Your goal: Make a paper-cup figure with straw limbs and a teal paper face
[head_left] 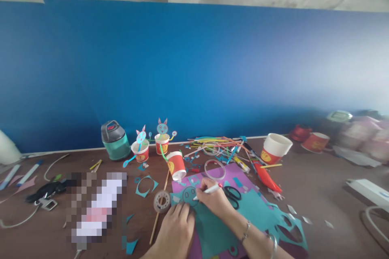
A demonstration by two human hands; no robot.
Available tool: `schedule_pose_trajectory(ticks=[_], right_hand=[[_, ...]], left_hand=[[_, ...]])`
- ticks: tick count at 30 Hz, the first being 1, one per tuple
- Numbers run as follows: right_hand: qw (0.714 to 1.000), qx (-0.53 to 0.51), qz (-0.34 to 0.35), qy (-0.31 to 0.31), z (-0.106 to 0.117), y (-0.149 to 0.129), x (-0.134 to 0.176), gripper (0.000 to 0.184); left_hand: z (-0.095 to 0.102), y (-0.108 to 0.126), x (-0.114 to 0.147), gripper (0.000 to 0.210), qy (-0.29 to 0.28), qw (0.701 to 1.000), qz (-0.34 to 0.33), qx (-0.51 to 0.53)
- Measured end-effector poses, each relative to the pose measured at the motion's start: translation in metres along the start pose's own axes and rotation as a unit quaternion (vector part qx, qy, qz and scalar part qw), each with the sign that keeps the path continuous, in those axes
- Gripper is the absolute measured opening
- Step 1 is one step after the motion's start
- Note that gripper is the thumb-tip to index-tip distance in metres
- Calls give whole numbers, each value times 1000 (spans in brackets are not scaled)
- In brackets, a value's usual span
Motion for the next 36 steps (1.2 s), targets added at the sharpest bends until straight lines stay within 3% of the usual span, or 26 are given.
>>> schedule_pose_trajectory(ticks=[16,25,36], right_hand=[[1000,-13,-3,2,0,-3,2,20],[1000,-8,-17,-7,0,-3,2,18],[1000,-13,-23,-13,-1,-1,1,17]], left_hand=[[-8,-2,0,33,31,999,-12,-7],[-3,-1,1,34,-2,1000,-2,3],[-7,-3,1,35,25,1000,-8,-6]])
Point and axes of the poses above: each hand's wrist, its own x-axis away from the middle knuckle, its own z-axis out of the back of the hand, y = z × x, the point moved 2 cm from there along -x, towards the middle knuckle, and after that the axes turned 10 degrees about -y, right-handed, at the moved point
